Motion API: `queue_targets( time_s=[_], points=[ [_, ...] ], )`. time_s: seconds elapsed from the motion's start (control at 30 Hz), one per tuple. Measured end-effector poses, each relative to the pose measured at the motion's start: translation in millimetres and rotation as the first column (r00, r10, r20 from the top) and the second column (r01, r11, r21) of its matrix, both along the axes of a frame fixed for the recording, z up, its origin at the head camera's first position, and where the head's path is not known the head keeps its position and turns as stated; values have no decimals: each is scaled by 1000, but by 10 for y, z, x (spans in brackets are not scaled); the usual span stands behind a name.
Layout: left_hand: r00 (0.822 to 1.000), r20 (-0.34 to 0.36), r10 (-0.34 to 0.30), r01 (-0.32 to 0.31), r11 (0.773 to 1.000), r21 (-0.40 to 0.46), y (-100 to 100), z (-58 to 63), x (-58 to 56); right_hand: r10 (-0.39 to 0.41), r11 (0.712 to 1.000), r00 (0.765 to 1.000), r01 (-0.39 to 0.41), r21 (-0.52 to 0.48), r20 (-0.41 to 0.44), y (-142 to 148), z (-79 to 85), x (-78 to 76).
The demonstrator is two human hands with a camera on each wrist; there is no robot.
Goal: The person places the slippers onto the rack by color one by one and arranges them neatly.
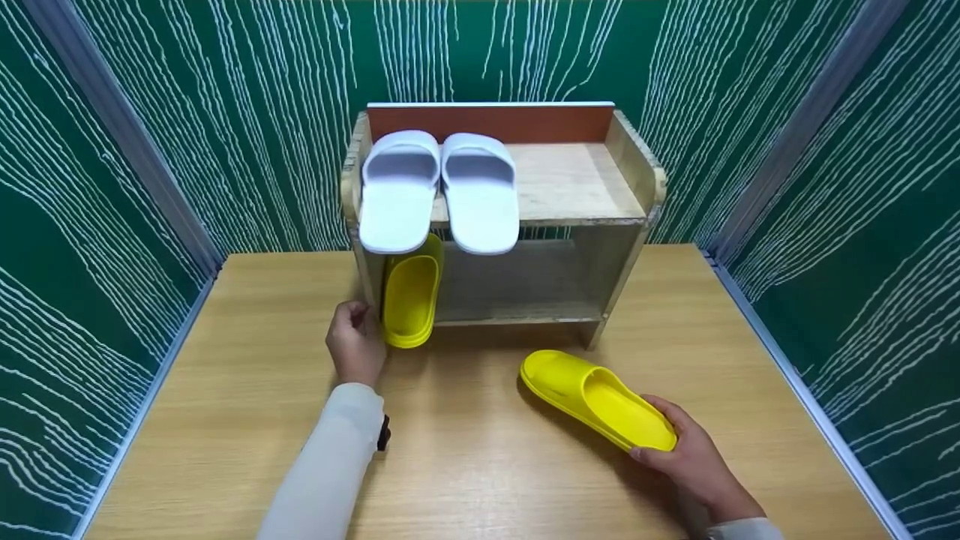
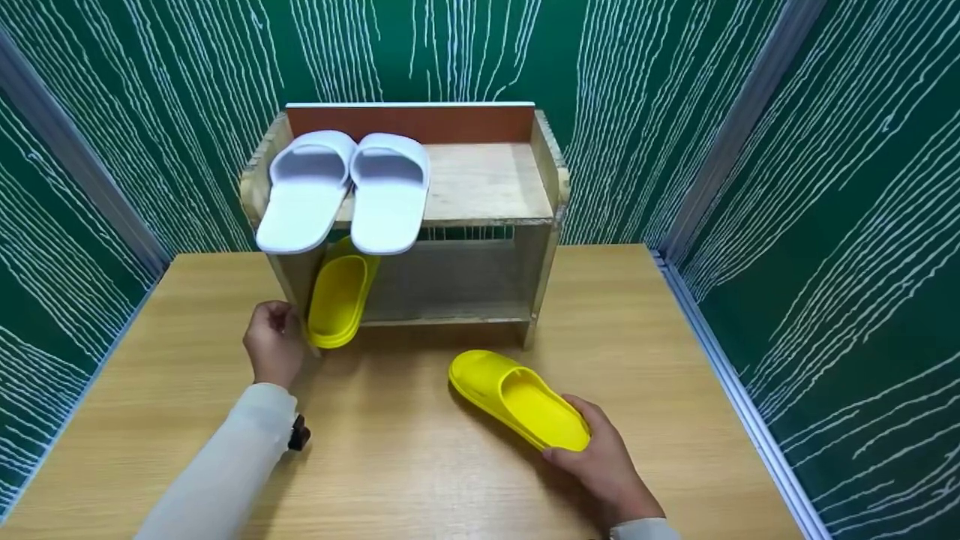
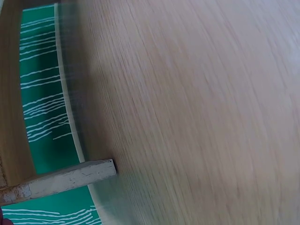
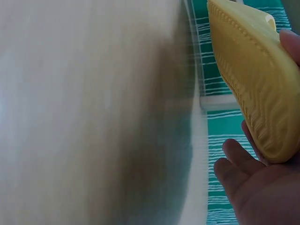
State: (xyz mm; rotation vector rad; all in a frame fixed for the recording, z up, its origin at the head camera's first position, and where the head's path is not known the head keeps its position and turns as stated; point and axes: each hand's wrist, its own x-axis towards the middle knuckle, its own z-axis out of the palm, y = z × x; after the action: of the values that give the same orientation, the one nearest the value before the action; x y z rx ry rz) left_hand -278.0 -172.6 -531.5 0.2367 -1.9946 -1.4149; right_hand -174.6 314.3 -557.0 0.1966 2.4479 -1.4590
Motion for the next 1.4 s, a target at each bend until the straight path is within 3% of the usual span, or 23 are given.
queue_targets(
  time_s=[0.27, 0.5, 0.73, 1.07, 1.4],
  points=[
    [1000, -15, 6, -6, 1000, -5, 9, 16, -2, -15, 999, 999, 13, -37, -48, -169, 142, 22],
    [1000, -17, 6, -6, 1000, -29, 8, 4, 7, -3, 994, 982, -18, -106, -190, -352, 301, 67],
    [1000, 2, 2, -2, 1000, 7, -13, -1, 14, -12, 997, 967, -8, -78, -253, -644, 468, 62],
    [1000, 8, 13, -13, 1000, 7, -18, 4, 19, -88, 994, 941, 62, -89, -327, -1073, 513, -56],
    [999, -30, 12, -12, 1000, -20, 1, 3, -4, -168, 983, 929, 133, -129, -329, -1477, 483, -185]
  ],
)
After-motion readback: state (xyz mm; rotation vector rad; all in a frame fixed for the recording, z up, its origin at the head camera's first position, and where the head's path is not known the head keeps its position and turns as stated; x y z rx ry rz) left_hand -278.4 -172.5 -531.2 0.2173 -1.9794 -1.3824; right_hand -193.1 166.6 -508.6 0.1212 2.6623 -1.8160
